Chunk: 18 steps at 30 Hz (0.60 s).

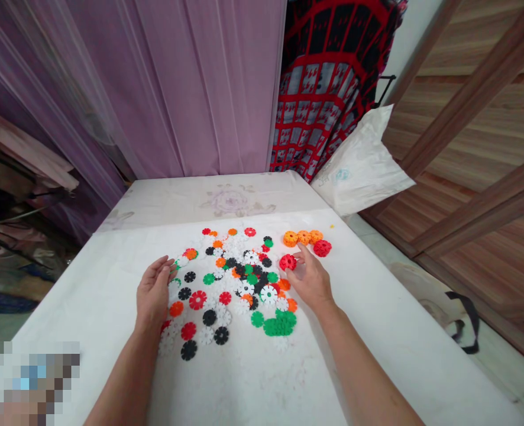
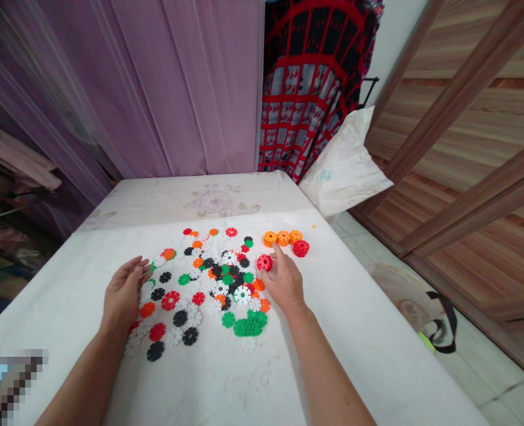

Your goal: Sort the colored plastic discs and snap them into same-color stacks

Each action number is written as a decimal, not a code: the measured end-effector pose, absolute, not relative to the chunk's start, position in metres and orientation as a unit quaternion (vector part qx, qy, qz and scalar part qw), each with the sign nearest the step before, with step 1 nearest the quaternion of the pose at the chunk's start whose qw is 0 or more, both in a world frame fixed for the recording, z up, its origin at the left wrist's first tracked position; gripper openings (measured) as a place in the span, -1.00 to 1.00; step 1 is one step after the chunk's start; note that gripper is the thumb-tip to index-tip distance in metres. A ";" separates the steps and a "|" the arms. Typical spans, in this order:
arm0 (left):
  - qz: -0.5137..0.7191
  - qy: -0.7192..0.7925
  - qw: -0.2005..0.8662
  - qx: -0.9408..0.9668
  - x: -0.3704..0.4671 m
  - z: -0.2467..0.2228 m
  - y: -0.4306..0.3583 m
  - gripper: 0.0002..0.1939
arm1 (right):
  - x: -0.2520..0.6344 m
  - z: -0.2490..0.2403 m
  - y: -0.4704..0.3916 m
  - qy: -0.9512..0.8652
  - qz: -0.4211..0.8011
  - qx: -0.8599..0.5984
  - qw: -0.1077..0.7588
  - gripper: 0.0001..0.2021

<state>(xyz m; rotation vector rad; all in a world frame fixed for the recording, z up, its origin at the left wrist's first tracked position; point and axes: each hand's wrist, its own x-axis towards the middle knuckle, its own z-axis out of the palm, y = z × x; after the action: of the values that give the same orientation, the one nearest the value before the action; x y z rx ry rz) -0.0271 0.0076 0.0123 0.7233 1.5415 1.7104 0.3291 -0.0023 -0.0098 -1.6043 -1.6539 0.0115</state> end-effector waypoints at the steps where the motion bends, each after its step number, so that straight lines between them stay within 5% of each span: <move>1: 0.661 0.597 0.355 0.283 -0.027 0.012 0.007 -0.68 | 0.329 -0.010 -0.002 -0.657 0.004 -0.637 0.404 -0.36; 18: 0.661 0.591 0.346 0.307 -0.031 0.003 0.009 -0.66 | 0.295 0.007 -0.020 -0.719 -0.040 -0.574 0.391 -0.63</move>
<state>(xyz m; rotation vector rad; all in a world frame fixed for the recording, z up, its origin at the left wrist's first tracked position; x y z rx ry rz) -0.0309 0.0092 0.0026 0.7981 1.5342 1.7150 0.2952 -0.0203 0.0072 -1.4578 -1.8261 -0.1022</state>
